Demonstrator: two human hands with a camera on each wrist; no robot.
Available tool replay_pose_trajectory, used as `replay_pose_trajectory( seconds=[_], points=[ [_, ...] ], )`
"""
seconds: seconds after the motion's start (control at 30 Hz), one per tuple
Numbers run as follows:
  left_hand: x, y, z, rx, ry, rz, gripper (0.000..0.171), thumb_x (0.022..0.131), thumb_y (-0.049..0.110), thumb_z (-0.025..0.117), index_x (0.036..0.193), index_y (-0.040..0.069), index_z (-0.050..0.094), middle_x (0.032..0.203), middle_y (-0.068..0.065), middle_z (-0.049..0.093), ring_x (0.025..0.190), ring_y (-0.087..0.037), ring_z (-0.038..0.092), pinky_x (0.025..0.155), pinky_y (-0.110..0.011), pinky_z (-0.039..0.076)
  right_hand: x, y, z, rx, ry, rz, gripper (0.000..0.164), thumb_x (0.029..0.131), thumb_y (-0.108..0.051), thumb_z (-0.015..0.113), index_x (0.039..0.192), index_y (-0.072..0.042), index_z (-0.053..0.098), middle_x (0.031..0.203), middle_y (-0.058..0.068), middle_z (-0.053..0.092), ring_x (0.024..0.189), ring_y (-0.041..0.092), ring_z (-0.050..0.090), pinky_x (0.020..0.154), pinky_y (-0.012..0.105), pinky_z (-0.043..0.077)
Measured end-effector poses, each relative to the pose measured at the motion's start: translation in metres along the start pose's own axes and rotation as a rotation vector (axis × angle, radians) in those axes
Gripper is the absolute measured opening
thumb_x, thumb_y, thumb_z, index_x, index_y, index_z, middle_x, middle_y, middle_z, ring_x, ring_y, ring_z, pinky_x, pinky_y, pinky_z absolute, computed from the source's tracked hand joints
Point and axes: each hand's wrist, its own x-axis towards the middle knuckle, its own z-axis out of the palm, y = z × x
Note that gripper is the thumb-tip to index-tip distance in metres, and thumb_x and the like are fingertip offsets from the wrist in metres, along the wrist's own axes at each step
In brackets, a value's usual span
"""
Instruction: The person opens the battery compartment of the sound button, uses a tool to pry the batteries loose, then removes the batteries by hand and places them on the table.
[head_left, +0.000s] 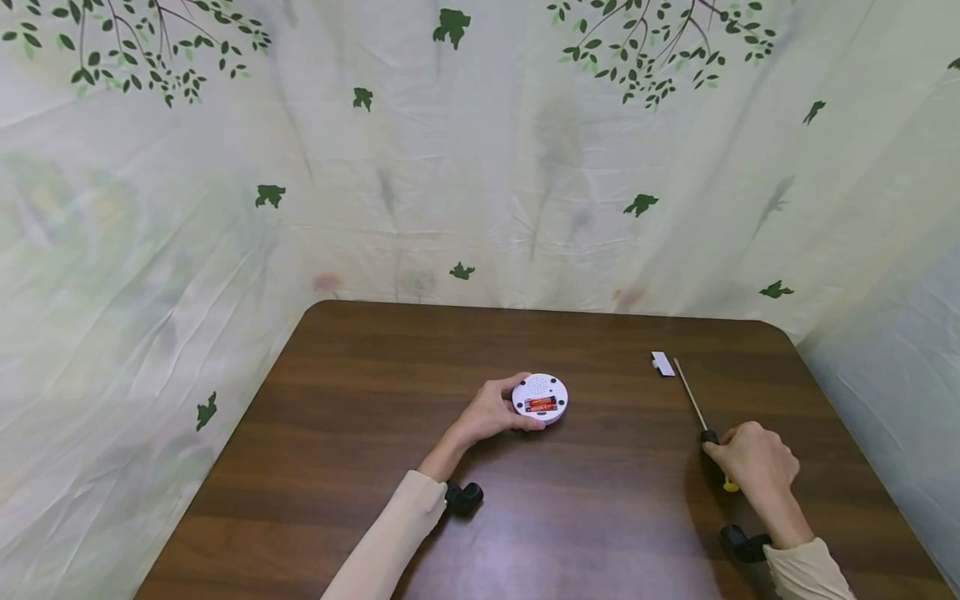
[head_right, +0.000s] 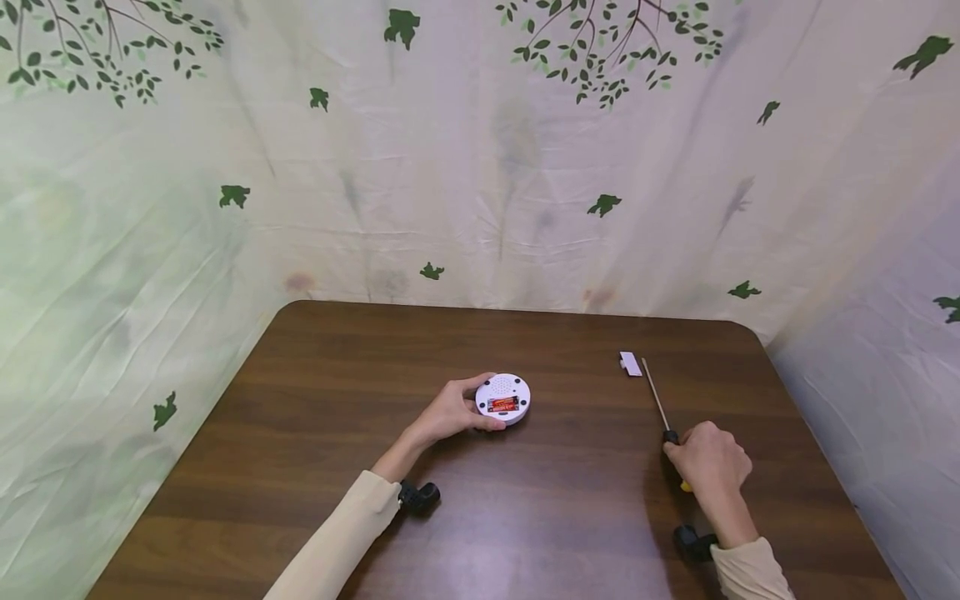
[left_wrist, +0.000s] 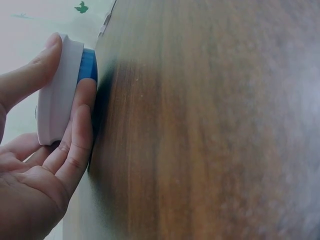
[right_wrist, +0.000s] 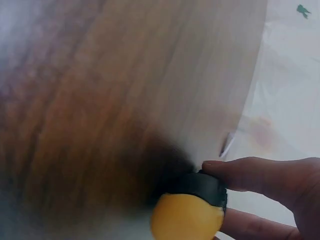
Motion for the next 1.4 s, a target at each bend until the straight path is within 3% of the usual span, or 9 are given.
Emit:
replay_pose_trajectory(
  seconds=[0.2,0.37,0.47,0.57,0.7,0.83,1.07,1.2,1.4],
  points=[
    [-0.001,0.000,-0.001,0.001,0.003,-0.005,0.085,0.075,0.009,0.093,0.150,0.009,0.054,0.122,-0.017,0.071,0.072,-0.007,0.064,0.064,-0.019,0.052,0.000,-0.005,-0.005,-0.024,-0.052,-0.007,0.030,0.091,-0.036,0.074,0.084,-0.007,0.079,0.064,0.005,0.062,0.063,0.026,0.059,0.052,0.039,0.042],
    [-0.002,0.002,-0.001,-0.002,-0.008,-0.001,0.085,0.075,0.010,0.094,0.149,0.008,0.054,0.122,-0.016,0.071,0.074,-0.007,0.064,0.066,-0.019,0.052,-0.003,-0.015,-0.017,-0.051,-0.012,-0.077,0.037,0.092,-0.035,0.074,0.090,0.001,0.076,0.073,0.016,0.067,0.061,0.027,0.058,0.050,0.037,0.041],
    [-0.003,0.003,-0.002,0.001,-0.010,-0.003,0.085,0.074,0.010,0.094,0.150,0.008,0.054,0.123,-0.016,0.071,0.074,-0.007,0.064,0.067,-0.019,0.052,-0.004,-0.029,-0.022,-0.021,0.075,-0.217,0.039,0.092,-0.030,0.075,0.102,0.007,0.074,0.088,0.025,0.072,0.065,0.029,0.063,0.050,0.037,0.044],
    [-0.003,0.003,-0.004,0.007,-0.004,-0.001,0.085,0.074,0.009,0.094,0.149,0.008,0.054,0.122,-0.016,0.071,0.074,-0.007,0.064,0.067,-0.019,0.052,-0.004,-0.053,-0.019,0.052,0.130,-0.396,0.036,0.093,-0.024,0.076,0.112,0.006,0.074,0.099,0.023,0.074,0.073,0.027,0.066,0.056,0.037,0.048],
    [-0.002,0.002,-0.004,0.014,-0.013,0.007,0.085,0.074,0.008,0.093,0.149,0.008,0.054,0.122,-0.015,0.071,0.073,-0.007,0.062,0.066,-0.018,0.051,-0.003,-0.089,0.001,0.171,0.137,-0.600,0.028,0.091,-0.015,0.078,0.115,0.000,0.075,0.096,0.012,0.073,0.074,0.017,0.063,0.064,0.031,0.050],
    [-0.002,0.003,-0.003,0.021,-0.028,0.004,0.085,0.075,0.010,0.094,0.150,0.009,0.054,0.122,-0.014,0.072,0.075,-0.006,0.062,0.067,-0.018,0.052,-0.001,-0.122,0.027,0.216,0.095,-0.722,0.029,0.090,-0.009,0.079,0.118,-0.001,0.075,0.099,0.009,0.073,0.073,0.009,0.060,0.063,0.025,0.049],
    [-0.002,0.006,-0.002,0.058,-0.050,0.055,0.078,0.076,0.011,0.093,0.145,0.011,0.058,0.123,-0.012,0.071,0.079,-0.007,0.062,0.069,-0.018,0.052,0.005,-0.161,0.052,0.213,0.056,-0.817,0.028,0.087,-0.003,0.079,0.114,0.002,0.075,0.101,0.010,0.072,0.072,0.010,0.059,0.062,0.026,0.046],
    [-0.003,0.007,-0.002,0.066,-0.070,0.078,0.074,0.076,0.010,0.093,0.143,0.011,0.060,0.123,-0.015,0.071,0.080,-0.007,0.062,0.068,-0.018,0.052,0.007,-0.169,0.059,0.147,0.043,-0.852,0.024,0.087,-0.001,0.078,0.111,-0.001,0.077,0.105,0.011,0.069,0.072,0.012,0.057,0.060,0.026,0.044],
    [-0.002,0.007,-0.002,0.089,-0.051,0.071,0.076,0.075,0.011,0.094,0.143,0.010,0.060,0.123,-0.016,0.070,0.076,-0.007,0.062,0.067,-0.018,0.051,0.005,-0.176,0.065,0.061,0.087,-0.882,0.019,0.087,0.003,0.075,0.104,-0.005,0.080,0.104,0.010,0.066,0.080,0.021,0.065,0.063,0.036,0.052]
  ],
)
